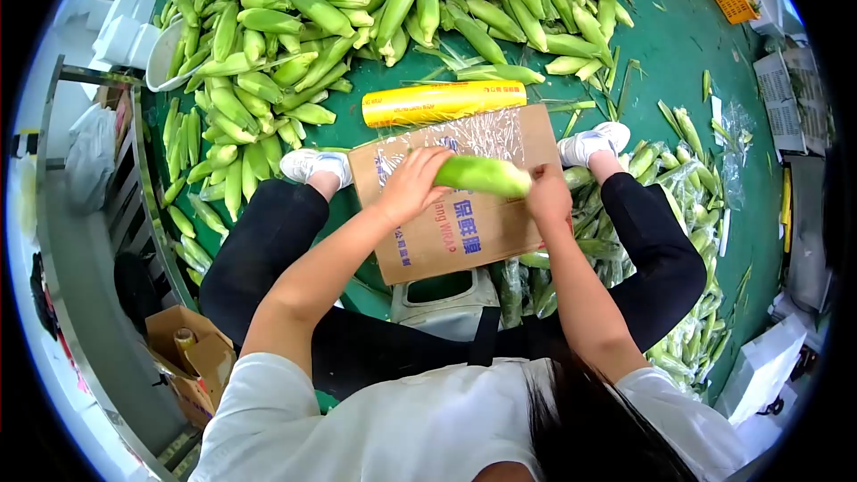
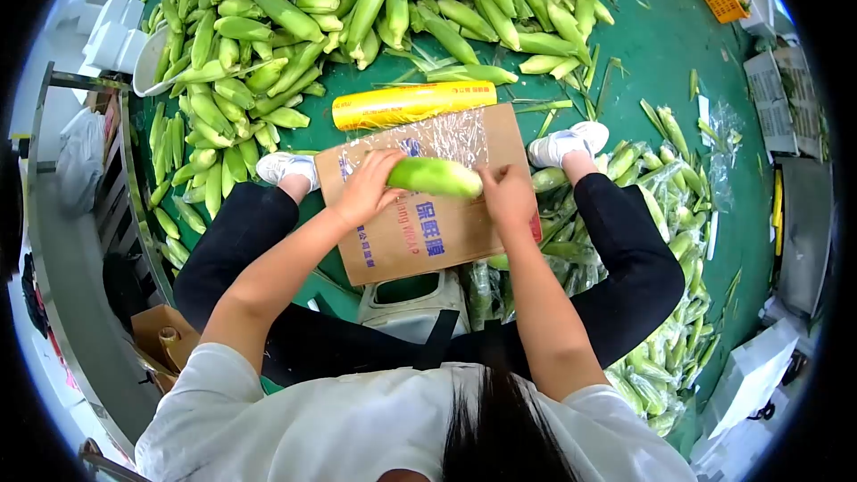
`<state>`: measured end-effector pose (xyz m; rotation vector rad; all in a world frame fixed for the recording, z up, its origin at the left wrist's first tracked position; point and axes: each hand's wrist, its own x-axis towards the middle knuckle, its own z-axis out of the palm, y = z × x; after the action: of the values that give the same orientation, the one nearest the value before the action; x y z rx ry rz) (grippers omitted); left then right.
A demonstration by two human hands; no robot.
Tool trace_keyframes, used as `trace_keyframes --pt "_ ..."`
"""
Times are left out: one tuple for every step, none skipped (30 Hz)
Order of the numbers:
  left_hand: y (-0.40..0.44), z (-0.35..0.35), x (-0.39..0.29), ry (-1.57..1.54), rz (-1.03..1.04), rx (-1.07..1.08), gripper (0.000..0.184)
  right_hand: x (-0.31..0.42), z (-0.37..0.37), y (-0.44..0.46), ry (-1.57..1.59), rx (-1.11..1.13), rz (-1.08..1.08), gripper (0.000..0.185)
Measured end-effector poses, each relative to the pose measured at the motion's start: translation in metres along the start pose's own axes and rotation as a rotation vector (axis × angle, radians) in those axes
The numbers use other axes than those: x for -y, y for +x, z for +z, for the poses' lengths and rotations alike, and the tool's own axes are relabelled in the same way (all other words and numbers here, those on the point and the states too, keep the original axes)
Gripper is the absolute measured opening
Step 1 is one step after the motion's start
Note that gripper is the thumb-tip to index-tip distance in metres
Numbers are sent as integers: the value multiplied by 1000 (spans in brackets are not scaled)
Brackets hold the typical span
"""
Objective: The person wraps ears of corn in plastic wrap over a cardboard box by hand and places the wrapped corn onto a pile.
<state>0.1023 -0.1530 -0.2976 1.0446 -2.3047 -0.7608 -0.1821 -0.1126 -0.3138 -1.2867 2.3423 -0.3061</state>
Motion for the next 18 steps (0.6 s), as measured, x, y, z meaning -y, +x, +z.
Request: trace_keyframes --pt "1 1 0 63 -69 -27 67 8 6 -6 -143 31 -37 58" --pt "0 3 0 125 -140 -54 66 10 9 -10 -205 43 -181 53" --pt "-1 5 0 186 -213 -83 66 5 21 -6 -166 125 -158 48" --pt "-3 11 9 207 -228 -55 66 1 35 3 -128 204 -140 42" --pt "-6 20 23 228 -244 -29 67 -9 41 14 -28 290 -179 39" --pt "-7 24 27 245 -261 -4 69 -17 36 23 68 378 -217 35" --pt "-11 29 29 264 -271 9 70 -30 28 27 328 475 -98 29" --pt "-13 29 26 286 -281 25 72 -36 14 29 581 547 43 23" --pt "-14 28 25 310 -291 39 73 -44 -8 27 682 562 55 21" --pt "-14 29 26 323 -266 41 74 -47 -23 28 780 580 65 19" --pt "-14 32 24 337 -243 45 75 -32 -24 27 770 463 -108 17" --pt "-13 37 20 349 -219 52 76 -11 -19 22 758 342 -276 16" --pt "-10 46 20 316 -283 100 78 11 -14 18 747 218 -442 15" --pt "-3 50 18 324 -253 42 77 32 -10 18 499 91 -689 15" --pt "0 52 15 335 -228 -10 76 46 3 21 342 85 -817 15" --pt "-2 53 11 348 -202 -57 74 55 16 19 187 76 -941 19" --pt "-7 52 10 523 -171 17 75 56 24 18 172 94 -1005 25" --pt "-21 45 18 455 -53 58 76 55 30 23 156 106 -1078 32"
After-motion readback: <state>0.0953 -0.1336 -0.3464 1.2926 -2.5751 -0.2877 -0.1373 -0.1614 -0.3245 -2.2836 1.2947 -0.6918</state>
